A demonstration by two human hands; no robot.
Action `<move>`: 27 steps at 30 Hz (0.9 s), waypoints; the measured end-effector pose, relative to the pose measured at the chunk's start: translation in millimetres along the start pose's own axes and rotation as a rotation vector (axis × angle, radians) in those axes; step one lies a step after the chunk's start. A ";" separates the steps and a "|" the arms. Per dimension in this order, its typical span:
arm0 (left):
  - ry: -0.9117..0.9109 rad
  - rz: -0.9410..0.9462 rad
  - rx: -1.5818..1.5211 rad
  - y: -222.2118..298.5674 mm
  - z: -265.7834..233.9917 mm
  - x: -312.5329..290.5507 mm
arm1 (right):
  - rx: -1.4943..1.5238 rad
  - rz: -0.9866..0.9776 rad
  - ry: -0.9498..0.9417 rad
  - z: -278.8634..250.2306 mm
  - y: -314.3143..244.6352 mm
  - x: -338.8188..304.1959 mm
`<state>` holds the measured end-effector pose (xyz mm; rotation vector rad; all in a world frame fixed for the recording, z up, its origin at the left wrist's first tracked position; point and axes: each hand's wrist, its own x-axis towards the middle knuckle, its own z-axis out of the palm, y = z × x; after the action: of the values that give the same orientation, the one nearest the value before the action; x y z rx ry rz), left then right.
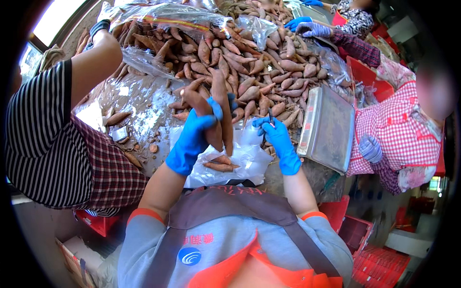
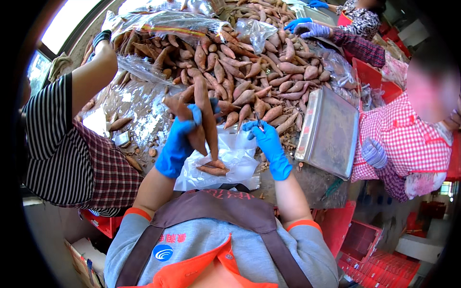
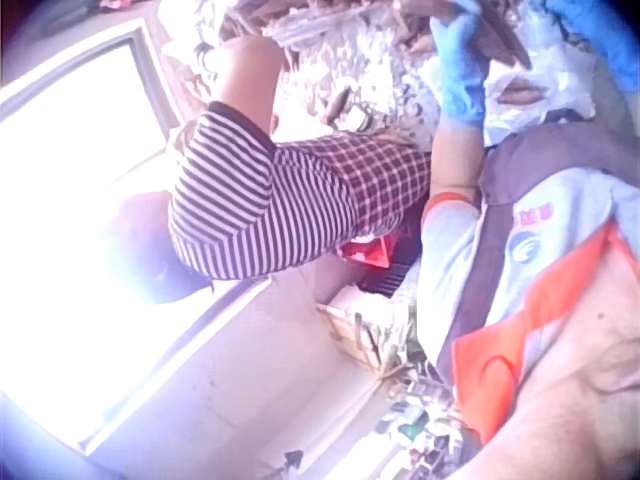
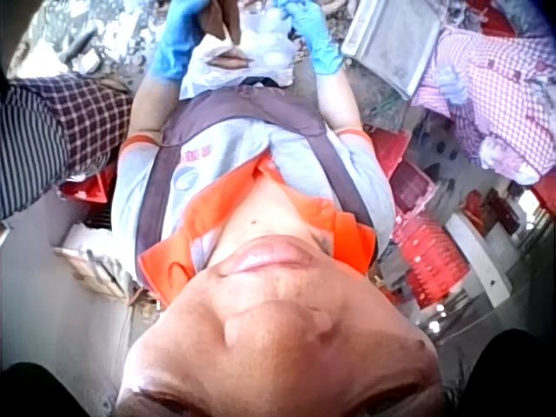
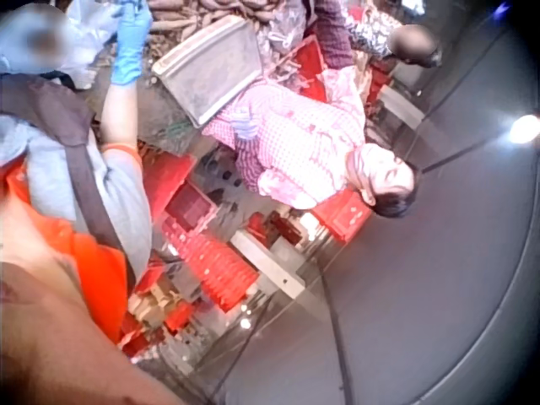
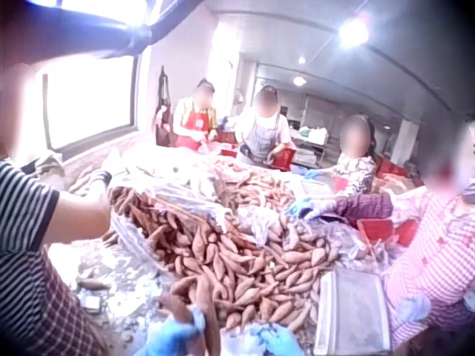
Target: The person picks up sweet potatoes from a large pile, uses a handheld tool to scrape the surface of each potato, and places them into plastic bags one at a time.
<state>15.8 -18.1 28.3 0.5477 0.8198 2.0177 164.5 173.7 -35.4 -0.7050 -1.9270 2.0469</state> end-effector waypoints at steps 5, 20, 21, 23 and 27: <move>0.049 -0.064 -0.580 -19.0 -4.1 9.3 | 0.050 -0.376 -0.059 74.8 -34.3 -24.3; -0.095 0.093 -0.597 -21.4 -1.4 -44.2 | 0.791 0.450 -0.515 58.4 -22.3 -57.7; -0.090 0.096 -0.602 -22.6 0.9 -47.1 | 0.784 0.443 -0.516 60.2 -23.0 -58.6; -0.082 0.104 -0.613 -22.5 7.9 -51.5 | 0.772 0.432 -0.515 61.8 -24.9 -60.4; -0.118 0.171 -0.590 -26.3 12.8 -57.2 | 0.729 0.380 -0.479 63.2 -18.5 -62.9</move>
<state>68.8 -51.5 14.0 0.3955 0.0864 2.2228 183.9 90.1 -5.1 -0.4366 -1.0802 3.1064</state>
